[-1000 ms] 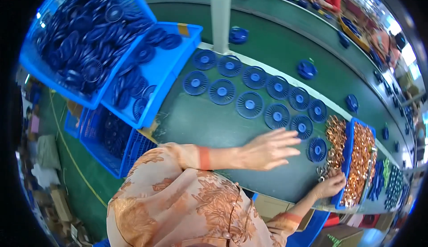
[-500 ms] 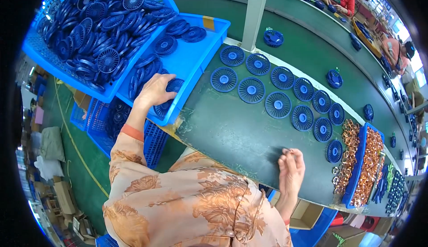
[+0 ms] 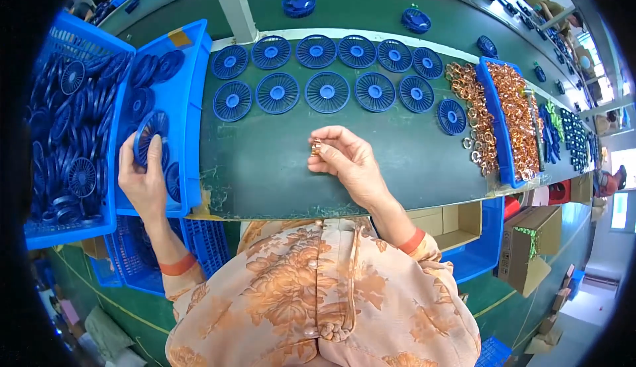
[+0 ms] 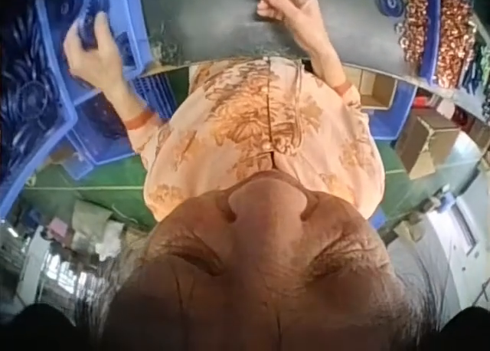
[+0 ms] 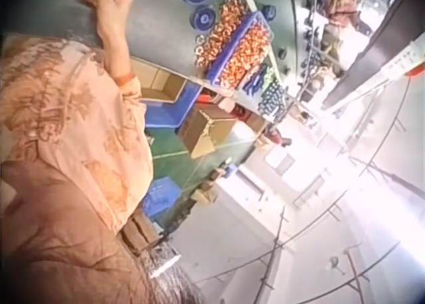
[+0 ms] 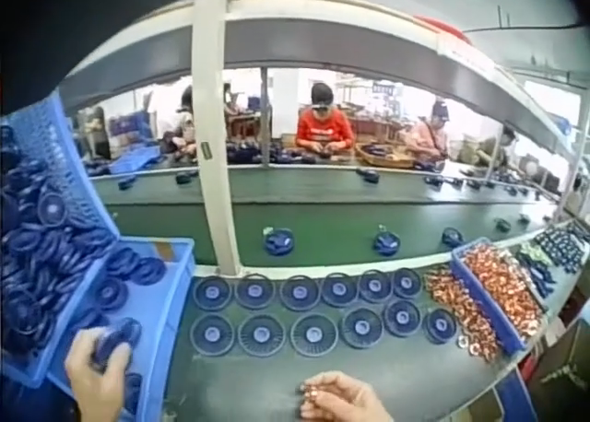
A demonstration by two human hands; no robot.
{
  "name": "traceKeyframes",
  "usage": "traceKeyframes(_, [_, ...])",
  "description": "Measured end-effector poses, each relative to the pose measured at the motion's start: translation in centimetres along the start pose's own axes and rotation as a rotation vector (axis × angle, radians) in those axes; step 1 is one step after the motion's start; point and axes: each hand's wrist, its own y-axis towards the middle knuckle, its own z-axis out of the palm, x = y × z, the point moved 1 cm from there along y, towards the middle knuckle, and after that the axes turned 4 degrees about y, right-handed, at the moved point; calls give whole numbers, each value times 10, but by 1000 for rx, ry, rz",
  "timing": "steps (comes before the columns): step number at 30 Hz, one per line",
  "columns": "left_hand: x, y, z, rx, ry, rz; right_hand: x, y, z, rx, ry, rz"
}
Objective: The person moves a cardboard box off the workbench, then repeatedly assembles fan covers by fitting metal rings into plastic grilles and placing the assembled covers in rows on the table.
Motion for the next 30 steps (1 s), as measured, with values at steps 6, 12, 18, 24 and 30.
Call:
traceKeyframes(6, [-45,-75,74,458,-868,-573,-2,-6,10,40,-62,31])
traceKeyframes(12, [-61,-111,107,671,-1309,-938,-6,-11,14,24,-310,-131])
traceKeyframes(18, [-63,-115,111,680,-1290,-923,-2,-8,30,40,-803,-399])
traceKeyframes(24, [-64,-121,112,682,-1158,-829,-5,0,31,104,-1070,-654])
traceKeyframes(30, [-66,-121,111,674,-1056,-758,-4,-2,30,114,-1195,-586])
